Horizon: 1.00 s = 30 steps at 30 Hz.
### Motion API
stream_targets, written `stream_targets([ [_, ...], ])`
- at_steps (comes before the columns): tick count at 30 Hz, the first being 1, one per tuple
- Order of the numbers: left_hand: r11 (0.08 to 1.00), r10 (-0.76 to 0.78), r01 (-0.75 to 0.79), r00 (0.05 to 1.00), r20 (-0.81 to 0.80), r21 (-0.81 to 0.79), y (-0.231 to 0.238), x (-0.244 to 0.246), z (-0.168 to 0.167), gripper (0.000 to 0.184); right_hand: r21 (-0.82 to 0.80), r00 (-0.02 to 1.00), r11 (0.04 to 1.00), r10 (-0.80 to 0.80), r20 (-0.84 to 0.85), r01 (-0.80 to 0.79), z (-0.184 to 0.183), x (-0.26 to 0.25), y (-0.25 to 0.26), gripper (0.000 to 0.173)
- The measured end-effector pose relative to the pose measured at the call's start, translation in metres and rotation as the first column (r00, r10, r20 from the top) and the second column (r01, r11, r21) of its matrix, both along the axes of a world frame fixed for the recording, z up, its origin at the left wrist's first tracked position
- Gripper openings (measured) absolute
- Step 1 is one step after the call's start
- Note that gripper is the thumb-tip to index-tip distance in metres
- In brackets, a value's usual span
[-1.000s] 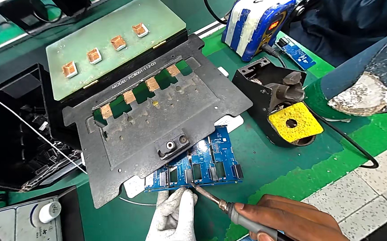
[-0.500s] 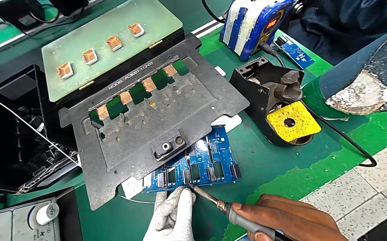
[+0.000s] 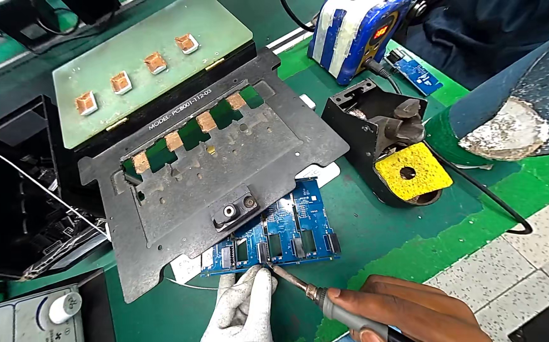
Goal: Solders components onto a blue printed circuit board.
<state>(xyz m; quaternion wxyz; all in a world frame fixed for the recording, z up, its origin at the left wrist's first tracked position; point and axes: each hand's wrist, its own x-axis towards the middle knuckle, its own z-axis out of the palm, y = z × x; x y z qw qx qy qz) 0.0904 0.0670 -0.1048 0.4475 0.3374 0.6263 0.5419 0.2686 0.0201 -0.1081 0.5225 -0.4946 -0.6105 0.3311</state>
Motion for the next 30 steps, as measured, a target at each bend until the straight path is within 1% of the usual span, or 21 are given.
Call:
stream_targets([
  [7,1.0,-0.007,0.007,1.0,0.005,-0.003,0.0,-0.001,0.001,0.007,0.001,1.0,1.0,-0.004,-0.009,0.004,0.0,-0.001,-0.001,0.029],
  [10,1.0,-0.022,0.022,0.999,0.036,0.009,0.0,-0.003,-0.001,0.008,0.002,1.0,1.0,-0.001,-0.012,0.001,0.0,0.0,0.0,0.029],
  [12,1.0,-0.017,0.017,0.999,0.027,0.01,0.0,-0.003,-0.002,0.006,0.001,1.0,1.0,0.005,-0.022,-0.005,-0.001,0.0,0.0,0.028],
  [13,1.0,-0.01,0.01,1.0,0.02,0.023,0.0,-0.003,-0.004,0.003,0.0,1.0,1.0,0.009,-0.027,-0.009,-0.001,0.0,0.0,0.028],
  [15,0.998,-0.004,0.003,1.0,0.018,0.059,0.0,-0.003,-0.008,0.004,0.003,0.999,1.0,0.01,-0.034,-0.01,-0.001,0.0,0.0,0.028],
  [17,1.0,-0.011,0.01,1.0,0.025,0.018,0.0,-0.003,-0.003,0.003,0.002,0.999,1.0,0.011,-0.042,-0.011,-0.002,0.0,0.0,0.028],
  [20,1.0,-0.018,0.018,0.999,0.045,0.003,0.0,-0.003,0.0,0.009,0.001,0.999,1.0,0.006,-0.054,-0.006,0.001,0.0,-0.001,0.028],
  [24,0.999,-0.01,0.009,0.999,0.031,0.039,-0.001,-0.004,-0.006,0.003,0.043,0.997,0.998,-0.037,-0.061,0.04,0.004,0.001,-0.006,0.031],
  [26,0.999,-0.008,0.007,1.0,0.019,0.041,-0.001,-0.005,-0.007,0.007,0.051,0.996,0.997,-0.06,-0.073,0.064,0.005,0.002,-0.008,0.033],
  [30,0.996,-0.067,0.062,0.993,0.094,0.059,-0.006,-0.017,-0.014,0.014,0.121,0.994,0.992,-0.026,-0.109,0.04,0.001,0.0,-0.01,0.035],
])
